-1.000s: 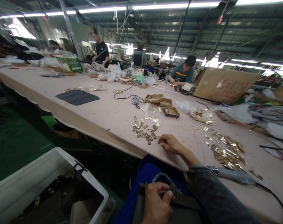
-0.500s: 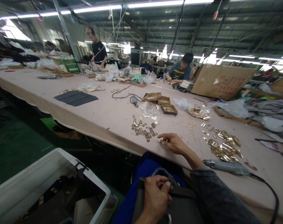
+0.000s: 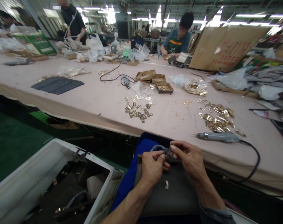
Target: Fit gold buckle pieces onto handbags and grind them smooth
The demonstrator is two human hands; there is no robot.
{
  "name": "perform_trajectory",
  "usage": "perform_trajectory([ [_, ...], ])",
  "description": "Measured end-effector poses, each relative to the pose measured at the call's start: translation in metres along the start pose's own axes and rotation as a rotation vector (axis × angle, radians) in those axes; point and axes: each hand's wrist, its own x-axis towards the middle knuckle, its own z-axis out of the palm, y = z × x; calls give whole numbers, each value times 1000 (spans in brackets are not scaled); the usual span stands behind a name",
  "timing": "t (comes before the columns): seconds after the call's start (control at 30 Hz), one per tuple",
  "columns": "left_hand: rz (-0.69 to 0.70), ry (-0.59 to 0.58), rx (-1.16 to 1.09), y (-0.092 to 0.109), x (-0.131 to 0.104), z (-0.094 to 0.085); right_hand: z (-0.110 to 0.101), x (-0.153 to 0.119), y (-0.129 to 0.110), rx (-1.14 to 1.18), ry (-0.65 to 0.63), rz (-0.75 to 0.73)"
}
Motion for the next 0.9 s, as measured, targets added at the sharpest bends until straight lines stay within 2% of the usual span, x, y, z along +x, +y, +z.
perform_trajectory([
  [0.1,10,-26,-4,4,-1,1,2,-4,10,40,10,7],
  [0.2,28,-74,-58,5,-2,2,4,-5,14,55,-33,5],
  [0.73,67,-205,-124,3,-5,-4,11,-11,14,-77,-11,-77],
  [0.9,80,-198,-128,4,-6,-4,14,-13,12,-78,-1,-87],
])
